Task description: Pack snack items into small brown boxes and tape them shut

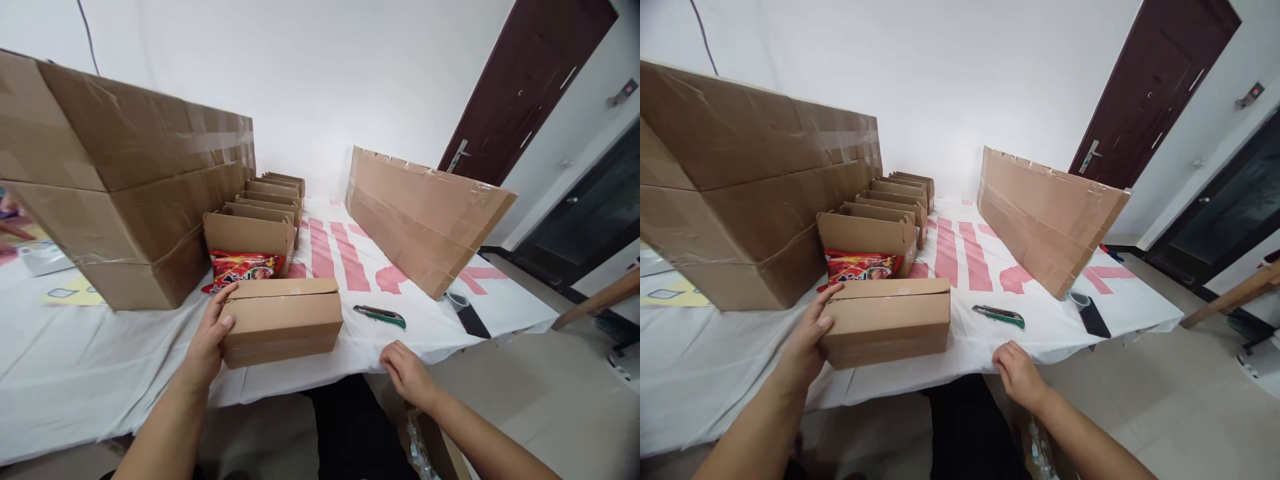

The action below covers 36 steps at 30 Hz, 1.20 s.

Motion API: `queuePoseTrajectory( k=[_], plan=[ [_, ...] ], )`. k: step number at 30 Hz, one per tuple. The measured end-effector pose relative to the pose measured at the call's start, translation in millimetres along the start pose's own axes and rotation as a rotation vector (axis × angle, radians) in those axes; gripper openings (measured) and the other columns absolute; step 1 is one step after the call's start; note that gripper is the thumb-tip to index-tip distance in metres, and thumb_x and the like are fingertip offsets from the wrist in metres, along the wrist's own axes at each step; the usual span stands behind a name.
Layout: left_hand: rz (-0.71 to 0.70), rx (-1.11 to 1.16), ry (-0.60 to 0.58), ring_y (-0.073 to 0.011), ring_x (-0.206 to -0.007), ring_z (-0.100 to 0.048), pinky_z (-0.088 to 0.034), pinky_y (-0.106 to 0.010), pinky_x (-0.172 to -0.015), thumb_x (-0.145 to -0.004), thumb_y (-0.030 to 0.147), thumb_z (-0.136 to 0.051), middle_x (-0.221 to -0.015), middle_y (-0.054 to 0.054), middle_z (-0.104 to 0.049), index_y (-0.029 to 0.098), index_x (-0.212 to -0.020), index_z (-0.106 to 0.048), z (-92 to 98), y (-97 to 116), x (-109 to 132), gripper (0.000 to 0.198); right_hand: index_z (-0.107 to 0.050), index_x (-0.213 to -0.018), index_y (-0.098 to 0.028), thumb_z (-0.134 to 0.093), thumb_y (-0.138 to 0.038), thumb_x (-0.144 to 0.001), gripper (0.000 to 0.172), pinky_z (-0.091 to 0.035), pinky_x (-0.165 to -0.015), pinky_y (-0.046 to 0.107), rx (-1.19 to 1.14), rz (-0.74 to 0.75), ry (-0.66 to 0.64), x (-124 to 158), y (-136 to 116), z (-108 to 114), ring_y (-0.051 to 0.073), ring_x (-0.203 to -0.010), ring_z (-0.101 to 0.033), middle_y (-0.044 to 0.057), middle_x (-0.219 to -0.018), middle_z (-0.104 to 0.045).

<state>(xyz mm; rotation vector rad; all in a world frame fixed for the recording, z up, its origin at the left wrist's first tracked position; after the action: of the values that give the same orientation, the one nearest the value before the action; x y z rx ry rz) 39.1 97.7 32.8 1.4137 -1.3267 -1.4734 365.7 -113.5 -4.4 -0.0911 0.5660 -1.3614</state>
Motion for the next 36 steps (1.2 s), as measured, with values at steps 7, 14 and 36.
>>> queuePoseTrajectory(
  k=[7,14,36],
  plan=[
    [0.007,0.074,0.014,-0.0303,-0.121,-0.046,-0.04,-0.029,-0.094,-0.063,0.055,-0.065,-0.135,-0.003,-0.053,0.022,-0.133,-0.048,-1.6,-1.4,-0.6,0.079,-0.052,-0.101,-0.021,-0.049,-0.009,-0.084,0.021,-0.046,-0.072,0.03,-0.217,-0.063,0.042,21.9,-12.5,1.6,0.018,-0.079,-0.054,0.003,-0.085,-0.057],
    [0.034,0.101,0.039,-0.0311,-0.121,-0.046,-0.04,-0.028,-0.088,-0.059,0.054,-0.068,-0.133,-0.001,-0.055,0.025,-0.131,-0.05,1.3,-7.7,-3.2,0.079,-0.06,-0.099,-0.019,-0.052,-0.005,-0.079,0.026,-0.045,-0.085,0.042,0.025,0.01,0.07,-12.5,-20.4,-6.6,0.025,-0.097,-0.05,0.009,-0.098,-0.058],
    [-0.108,0.085,0.342,-0.0319,-0.126,-0.044,-0.03,-0.041,-0.112,-0.049,0.091,-0.049,-0.123,-0.006,-0.062,0.021,-0.114,-0.06,-9.0,-0.9,18.2,0.096,-0.06,-0.094,-0.02,-0.045,-0.01,-0.088,0.02,-0.043,-0.089,0.033,0.018,-0.524,-0.173,118.6,103.7,-56.1,0.02,-0.102,-0.056,0.006,-0.103,-0.061]
  ],
)
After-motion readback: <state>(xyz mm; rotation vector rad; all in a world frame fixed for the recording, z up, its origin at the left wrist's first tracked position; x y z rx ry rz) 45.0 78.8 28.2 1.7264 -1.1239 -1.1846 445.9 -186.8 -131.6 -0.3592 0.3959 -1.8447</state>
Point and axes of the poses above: each hand's wrist, its own x-axis away from the middle knuckle, its own z-axis out of the back of the hand, y = z × x, the point moved 5 cm from there along -x, towards the middle knuckle
